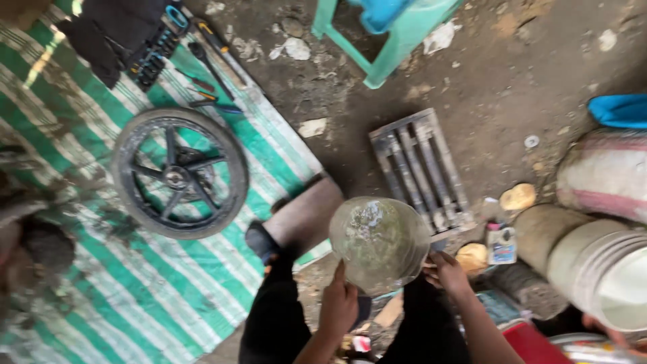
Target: Cleaning a motorcycle wheel using a screwdriver, a cloth, and soapy water
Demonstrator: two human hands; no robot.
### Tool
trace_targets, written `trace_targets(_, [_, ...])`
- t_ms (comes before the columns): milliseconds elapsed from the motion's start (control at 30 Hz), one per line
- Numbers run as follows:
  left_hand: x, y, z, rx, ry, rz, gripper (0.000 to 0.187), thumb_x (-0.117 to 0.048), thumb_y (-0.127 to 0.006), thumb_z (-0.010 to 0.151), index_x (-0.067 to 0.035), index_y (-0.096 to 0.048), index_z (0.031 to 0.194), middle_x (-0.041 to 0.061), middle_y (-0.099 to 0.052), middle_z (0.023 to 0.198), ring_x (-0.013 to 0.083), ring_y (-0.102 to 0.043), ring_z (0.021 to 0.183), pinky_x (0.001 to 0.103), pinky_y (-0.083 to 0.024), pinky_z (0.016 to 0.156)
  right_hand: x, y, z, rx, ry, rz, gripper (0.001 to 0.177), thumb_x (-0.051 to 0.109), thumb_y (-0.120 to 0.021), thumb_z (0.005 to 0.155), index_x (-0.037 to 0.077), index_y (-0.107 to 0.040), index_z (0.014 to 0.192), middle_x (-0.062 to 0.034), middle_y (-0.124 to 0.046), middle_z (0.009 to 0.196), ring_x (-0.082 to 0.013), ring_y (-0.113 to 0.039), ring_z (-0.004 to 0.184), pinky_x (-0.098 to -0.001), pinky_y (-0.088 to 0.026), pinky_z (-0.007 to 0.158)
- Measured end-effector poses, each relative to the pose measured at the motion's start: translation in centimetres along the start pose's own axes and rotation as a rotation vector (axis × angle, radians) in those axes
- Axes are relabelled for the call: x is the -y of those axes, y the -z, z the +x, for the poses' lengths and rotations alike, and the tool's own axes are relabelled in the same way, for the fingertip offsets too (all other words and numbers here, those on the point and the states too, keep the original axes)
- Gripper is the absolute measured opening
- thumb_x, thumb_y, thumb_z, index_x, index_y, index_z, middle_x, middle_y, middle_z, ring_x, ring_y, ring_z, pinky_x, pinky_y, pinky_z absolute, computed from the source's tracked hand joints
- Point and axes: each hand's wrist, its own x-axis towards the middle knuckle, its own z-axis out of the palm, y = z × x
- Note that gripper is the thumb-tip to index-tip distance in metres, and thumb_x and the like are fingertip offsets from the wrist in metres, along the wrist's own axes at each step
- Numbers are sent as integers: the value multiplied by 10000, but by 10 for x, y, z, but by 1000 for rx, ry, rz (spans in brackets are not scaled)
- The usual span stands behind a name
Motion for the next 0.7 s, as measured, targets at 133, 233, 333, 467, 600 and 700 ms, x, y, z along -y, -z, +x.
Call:
trace_targets(133, [30,84,-13,132,246,73,737,-269,-470,1015,-334,-403,1745,250,-791,1118,490,-724,985,559,-476,832,-40,-74,-64,-9,55,62,281,160,-691,1056,105,-803,1308,-97,-775,1095,-242,-712,961,-398,-552,811])
trace_targets(233, [87,112,-7,102,244,-13,746,-201,-533,1031,-226,-372,1759,96,-745,837,231,-661,713,458,-475,712,-59,-118,-75,-19,46,324,406,-20,-632,1013,21,-710,1409,-218,-776,1230,-323,-725,1010,-455,-592,853])
trace_targets(333, [142,127,14,-37,154,36,692,-234,-597,885,-246,-588,1577,280,-791,1163,530,-721,1049,591,-476,876,-72,-160,-60,-59,0,325,361,-86,-596,952,25,-702,1279,-215,-772,1179,-313,-750,991,-459,-609,806])
trace_targets(467, [209,142,28,-170,-287,302,388,-146,-649,860,-144,-763,1231,252,-737,1379,482,-745,1145,542,-578,955,-87,-190,-26,127,6,237,411,-51,-633,958,52,-738,1343,-222,-833,1180,-328,-761,976,-421,-554,759])
trace_targets(600, [211,151,50,-215,45,63,491,-362,-600,1045,-123,-693,1463,174,-788,1414,393,-705,1375,466,-512,1129,-59,-224,35,103,-161,40,393,215,-693,927,84,-771,1289,-144,-818,1079,-309,-805,878,-437,-634,805])
trace_targets(700, [253,154,78,-349,-558,611,411,-36,-705,803,-258,-857,1114,302,-510,1662,493,-624,1405,454,-525,1116,-59,-248,67,199,-165,166,129,190,-641,989,100,-660,1081,-114,-751,1017,-239,-725,769,-285,-449,506])
